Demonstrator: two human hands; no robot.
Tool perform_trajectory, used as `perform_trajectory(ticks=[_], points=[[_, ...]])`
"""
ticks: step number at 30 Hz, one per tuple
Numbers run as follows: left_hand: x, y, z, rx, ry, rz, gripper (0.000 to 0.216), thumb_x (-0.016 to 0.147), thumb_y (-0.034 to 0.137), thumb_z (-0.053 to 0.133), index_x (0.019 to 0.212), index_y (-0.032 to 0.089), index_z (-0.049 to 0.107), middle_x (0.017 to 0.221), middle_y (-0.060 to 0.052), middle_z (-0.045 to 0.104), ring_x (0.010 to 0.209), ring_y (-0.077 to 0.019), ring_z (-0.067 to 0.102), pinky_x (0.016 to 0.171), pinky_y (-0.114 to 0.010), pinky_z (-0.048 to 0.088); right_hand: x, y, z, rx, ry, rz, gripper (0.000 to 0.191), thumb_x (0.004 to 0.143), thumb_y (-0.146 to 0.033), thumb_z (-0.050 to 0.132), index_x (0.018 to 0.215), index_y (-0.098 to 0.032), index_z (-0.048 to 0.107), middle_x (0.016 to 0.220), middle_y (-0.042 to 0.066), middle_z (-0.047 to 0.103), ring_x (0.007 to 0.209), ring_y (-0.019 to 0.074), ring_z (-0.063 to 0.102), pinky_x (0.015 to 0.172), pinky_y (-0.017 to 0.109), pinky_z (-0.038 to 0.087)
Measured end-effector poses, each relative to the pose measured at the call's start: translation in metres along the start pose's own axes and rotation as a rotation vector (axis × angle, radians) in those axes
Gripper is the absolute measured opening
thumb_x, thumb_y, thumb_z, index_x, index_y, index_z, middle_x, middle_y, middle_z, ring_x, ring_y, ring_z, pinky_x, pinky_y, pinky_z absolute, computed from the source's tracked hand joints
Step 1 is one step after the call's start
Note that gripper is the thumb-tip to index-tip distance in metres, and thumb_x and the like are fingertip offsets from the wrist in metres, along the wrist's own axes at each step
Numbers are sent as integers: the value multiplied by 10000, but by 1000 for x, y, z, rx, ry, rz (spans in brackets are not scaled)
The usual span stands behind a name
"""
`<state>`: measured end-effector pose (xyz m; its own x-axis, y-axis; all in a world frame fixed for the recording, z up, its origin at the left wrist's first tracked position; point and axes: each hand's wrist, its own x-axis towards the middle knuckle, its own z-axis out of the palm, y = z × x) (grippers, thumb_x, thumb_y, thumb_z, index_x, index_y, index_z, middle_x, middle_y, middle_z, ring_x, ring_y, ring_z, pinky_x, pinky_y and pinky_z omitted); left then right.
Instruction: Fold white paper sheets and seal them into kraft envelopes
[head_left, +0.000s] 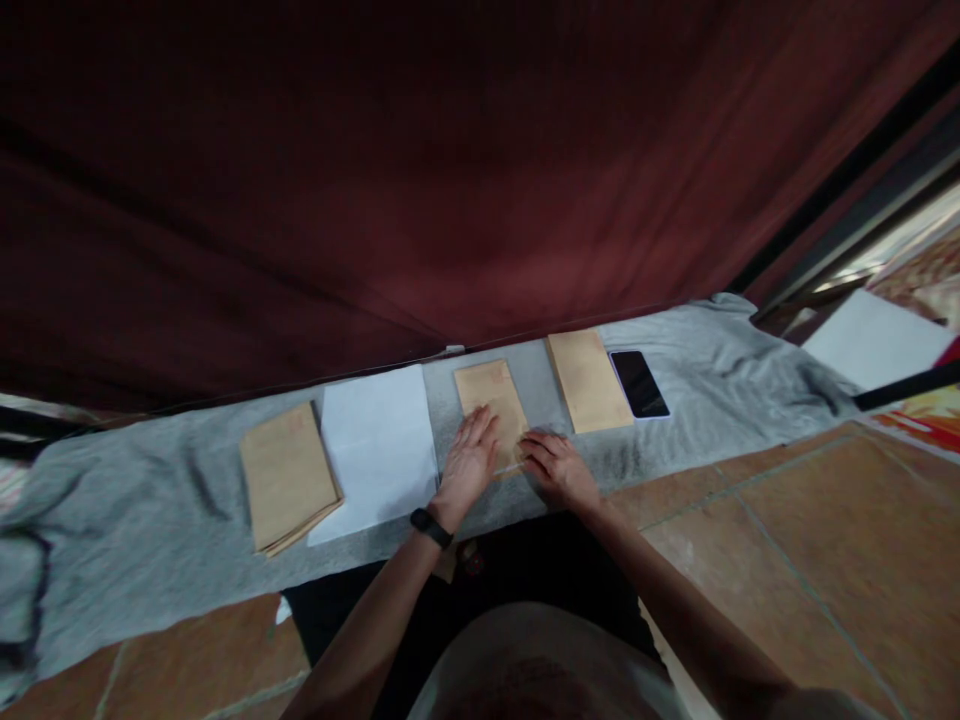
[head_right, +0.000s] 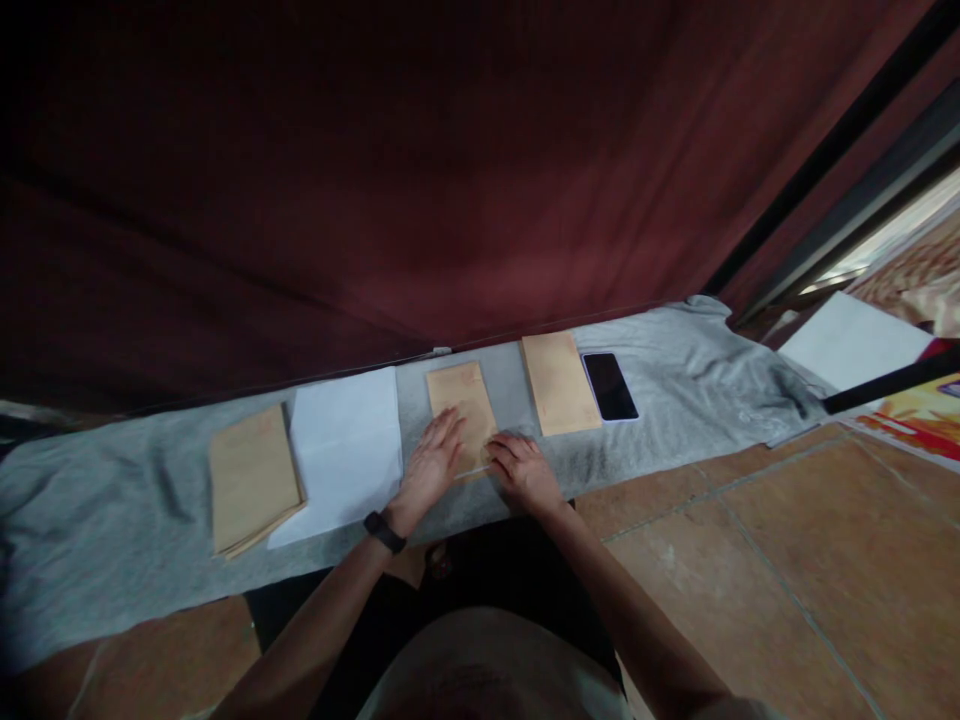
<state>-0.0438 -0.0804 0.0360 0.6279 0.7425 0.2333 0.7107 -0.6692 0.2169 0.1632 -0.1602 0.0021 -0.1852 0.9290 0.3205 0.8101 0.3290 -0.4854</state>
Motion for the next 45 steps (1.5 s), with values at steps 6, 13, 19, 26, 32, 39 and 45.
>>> perform_trajectory(ticks=[6,13,19,26,32,39,45], points=[[73,-40,17,39,29,-63,562,1029,355,360,1520,81,349,1595,-192,365,1504,-289,295,1213,-493,301,2,-6,-5,32,17,6,323,1009,-291,513,1309,-225,614,1332,104,640,1212,247,601,1027,452,476],[109,-54,34,105,-96,11,558,1042,373,289,1539,130,359,1587,-124,405,1507,-241,296,1237,-463,244,5,-9,-7,20,35,12,332,998,-276,528,1318,-247,612,1315,104,655,1161,256,638,993,457,503],[107,-57,42,114,-86,44,559,1035,371,291,1555,173,347,1597,-82,392,1506,-249,297,1241,-492,218,7,-12,-9,25,45,20,325,1008,-298,526,1319,-263,609,1294,101,666,1131,249,655,974,443,517],[103,-53,42,86,-108,115,552,1032,366,308,1552,188,354,1606,-62,381,1506,-222,299,1248,-458,219,10,-16,-14,23,42,34,308,1017,-316,517,1303,-261,618,1270,99,676,1108,241,661,950,430,520],[87,-37,42,64,-134,160,548,1037,348,306,1552,168,350,1614,-61,367,1519,-209,265,1262,-436,190,9,-15,-14,26,26,37,295,1019,-316,519,1286,-247,624,1277,100,669,1137,235,643,977,430,503],[58,-15,39,34,-168,212,555,1045,346,303,1568,162,304,1637,-76,315,1530,-190,230,1269,-428,165,7,-12,-12,30,8,29,288,1000,-306,541,1264,-236,632,1286,104,658,1149,245,622,985,436,490],[35,-2,35,-10,-181,247,535,1057,332,275,1559,154,320,1639,-83,308,1531,-175,224,1264,-404,169,4,-10,-10,21,-8,41,257,991,-296,541,1217,-243,649,1304,87,644,1170,237,601,1019,433,464]])
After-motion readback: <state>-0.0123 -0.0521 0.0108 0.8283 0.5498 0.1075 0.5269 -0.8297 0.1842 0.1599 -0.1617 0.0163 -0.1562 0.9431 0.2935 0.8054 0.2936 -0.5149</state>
